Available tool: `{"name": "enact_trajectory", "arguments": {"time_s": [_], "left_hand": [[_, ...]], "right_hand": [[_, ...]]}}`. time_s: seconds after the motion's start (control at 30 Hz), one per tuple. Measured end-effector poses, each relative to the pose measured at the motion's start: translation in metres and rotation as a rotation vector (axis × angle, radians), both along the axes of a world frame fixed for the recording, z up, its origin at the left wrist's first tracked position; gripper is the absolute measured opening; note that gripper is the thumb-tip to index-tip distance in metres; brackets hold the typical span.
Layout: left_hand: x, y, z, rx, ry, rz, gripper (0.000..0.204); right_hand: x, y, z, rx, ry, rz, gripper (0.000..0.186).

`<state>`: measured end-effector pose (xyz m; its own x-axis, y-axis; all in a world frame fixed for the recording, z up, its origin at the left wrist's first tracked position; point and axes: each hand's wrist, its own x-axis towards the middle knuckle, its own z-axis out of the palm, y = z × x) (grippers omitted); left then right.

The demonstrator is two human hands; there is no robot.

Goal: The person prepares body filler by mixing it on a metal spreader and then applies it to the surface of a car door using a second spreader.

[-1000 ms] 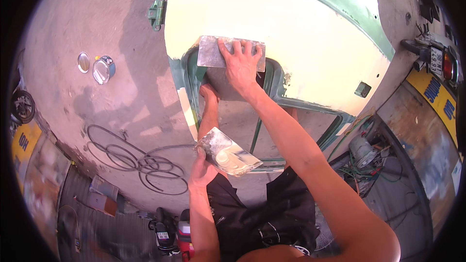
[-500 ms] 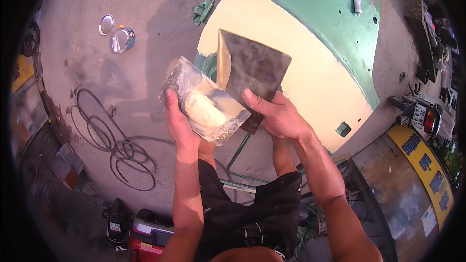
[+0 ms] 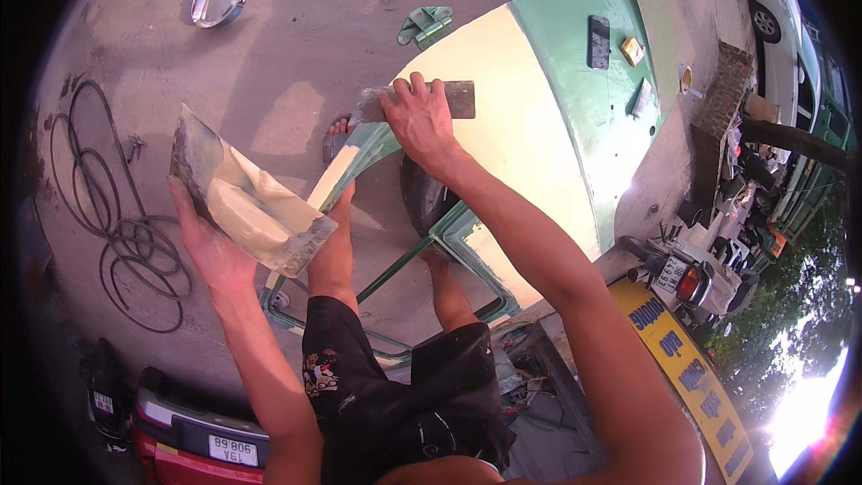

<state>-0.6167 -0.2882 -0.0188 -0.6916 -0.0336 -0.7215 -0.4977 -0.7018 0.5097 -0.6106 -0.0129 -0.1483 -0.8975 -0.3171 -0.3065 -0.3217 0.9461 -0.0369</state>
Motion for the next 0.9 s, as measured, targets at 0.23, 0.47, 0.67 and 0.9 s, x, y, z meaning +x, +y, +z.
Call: {"name": "enact_trajectory", "arguments": {"time_s": [0.23,0.47,0.67,0.9], "left_hand": [[-0.001,-0.012,-0.006,-0.131,-0.208,0.122,0.056],[-0.007,0.001,-0.012,-0.160,-0.257,0.074,0.057],[-0.001,0.020,-0.029,0.153,-0.135,-0.122,0.055],[0.018,0.120,-0.014,0.140,0.101,-0.473,0.047]], "right_hand": [[-0.025,0.049,-0.022,0.129,0.010,0.040,0.020],[-0.095,0.180,-0.011,0.413,0.047,-0.084,0.020],[-0.079,0.219,0.016,0.365,0.202,-0.345,0.016],[0.055,0.179,0.112,-1.011,-0.272,-1.329,0.035]]}}
